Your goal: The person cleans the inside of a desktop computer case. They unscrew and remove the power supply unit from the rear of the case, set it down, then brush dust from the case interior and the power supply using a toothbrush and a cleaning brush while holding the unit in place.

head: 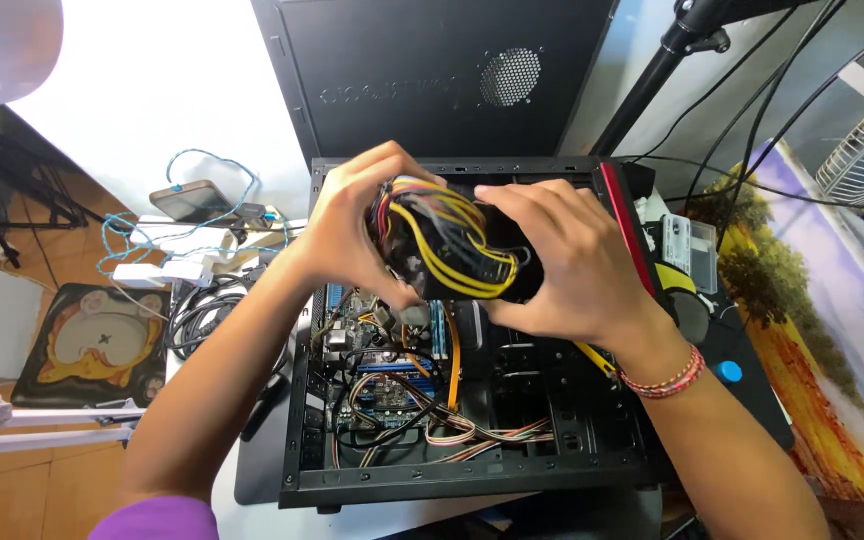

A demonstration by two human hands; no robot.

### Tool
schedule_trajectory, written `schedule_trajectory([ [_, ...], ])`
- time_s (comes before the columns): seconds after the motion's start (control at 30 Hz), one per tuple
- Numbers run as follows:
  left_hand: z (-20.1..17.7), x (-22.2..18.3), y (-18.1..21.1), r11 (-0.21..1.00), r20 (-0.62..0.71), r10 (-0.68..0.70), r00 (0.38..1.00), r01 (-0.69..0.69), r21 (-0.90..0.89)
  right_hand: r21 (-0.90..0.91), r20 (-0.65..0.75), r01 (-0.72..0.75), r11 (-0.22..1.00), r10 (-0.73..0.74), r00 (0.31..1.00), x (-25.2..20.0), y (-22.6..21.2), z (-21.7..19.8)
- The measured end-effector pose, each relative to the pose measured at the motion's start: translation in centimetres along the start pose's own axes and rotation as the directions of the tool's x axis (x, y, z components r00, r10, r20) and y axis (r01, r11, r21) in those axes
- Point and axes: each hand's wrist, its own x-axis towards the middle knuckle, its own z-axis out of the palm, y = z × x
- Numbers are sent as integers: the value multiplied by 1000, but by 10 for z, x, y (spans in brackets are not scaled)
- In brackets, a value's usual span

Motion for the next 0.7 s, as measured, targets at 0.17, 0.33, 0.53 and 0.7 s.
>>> schedule_trajectory([
  [0.17,-20,13,-12,974,138,-176,975,192,-117,-78,14,-82,994,83,996,5,0,10],
  [0.33,-41,29,-15,983,277,-165,947,179,-25,-128,34,-192,973,198,980,7,-1,25],
  [0.53,-41,49,-20,936,339,-344,876,289,202,-170,-43,-275,946,272,961,4,-4,39],
  [0.7,-24,58,-46,921,243,-245,939,146,362,-210,-26,-374,903,378,926,0,-6,51],
])
